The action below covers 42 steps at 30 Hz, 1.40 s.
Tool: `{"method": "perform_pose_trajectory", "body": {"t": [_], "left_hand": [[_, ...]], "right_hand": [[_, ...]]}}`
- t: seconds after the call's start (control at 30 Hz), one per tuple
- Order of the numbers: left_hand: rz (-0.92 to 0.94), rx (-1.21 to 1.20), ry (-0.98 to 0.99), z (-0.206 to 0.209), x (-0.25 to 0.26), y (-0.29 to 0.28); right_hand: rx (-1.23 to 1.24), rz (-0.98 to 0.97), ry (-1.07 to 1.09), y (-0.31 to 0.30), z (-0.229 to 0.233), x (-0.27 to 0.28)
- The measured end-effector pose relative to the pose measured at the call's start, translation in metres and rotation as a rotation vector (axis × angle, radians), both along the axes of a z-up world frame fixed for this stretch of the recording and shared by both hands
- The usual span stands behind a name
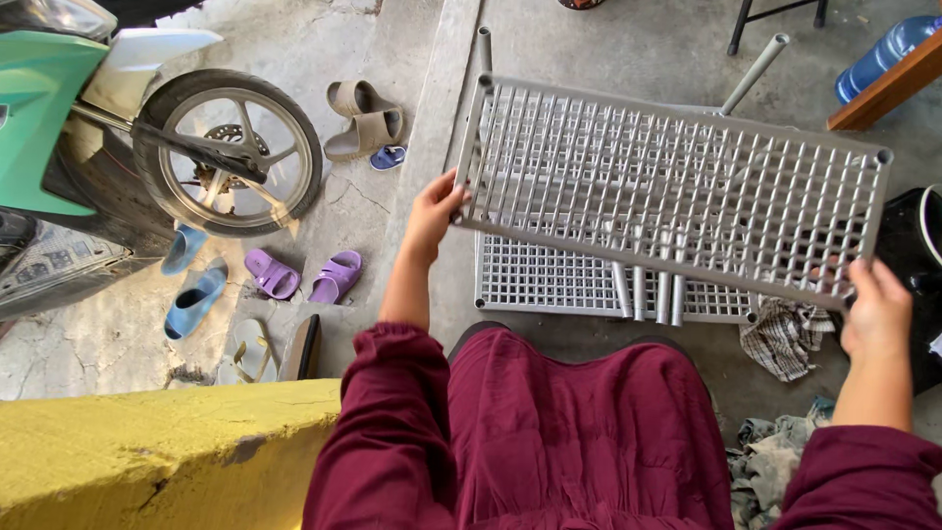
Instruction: The person assembles a two-tier metal step stool by inserting tubular legs into the grid platforms and wiping the surfaces with a cloth. The person handles the platforms and legs, aligns them, and secures the structure.
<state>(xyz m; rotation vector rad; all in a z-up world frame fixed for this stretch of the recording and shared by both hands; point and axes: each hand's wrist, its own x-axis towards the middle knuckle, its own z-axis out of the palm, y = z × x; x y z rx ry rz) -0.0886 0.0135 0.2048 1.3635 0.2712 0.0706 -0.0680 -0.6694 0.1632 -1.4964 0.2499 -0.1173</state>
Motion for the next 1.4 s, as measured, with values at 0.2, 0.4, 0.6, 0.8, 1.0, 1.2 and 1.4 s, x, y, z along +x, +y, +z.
{"method": "perform_pose_trajectory", "body": {"t": [0.2,0.4,0.6,0.8,1.0,1.2,1.4], "left_hand": [[-0.042,0.114,0.07,0.041,0.096,0.026],[-0.008,0.13,0.193,0.012,0.202,0.045],[0.026,-0.037,0.211,-0.026,0.255,0.069],[0.006,-0.074,0.103,-0.062,0.271,0.065],[0.069,-0.116,0.134,-0.076,0.264,0.066],[0.107,-0.119,0.16,-0.069,0.258,0.071],[0.09,-0.091,0.228,-0.055,0.257,0.062]], "right_hand": [[-0.115,-0.078,0.03,0.016,0.035,0.12],[-0.365,-0.09,-0.139,0.049,0.058,0.231],[-0.271,0.014,0.089,0.073,0.085,0.281],[-0.172,0.056,0.289,0.085,0.098,0.309],[-0.139,-0.006,0.224,0.104,0.092,0.327],[-0.065,-0.057,0.261,0.115,0.083,0.339],[-0.082,-0.102,0.251,0.114,0.076,0.333]]}}
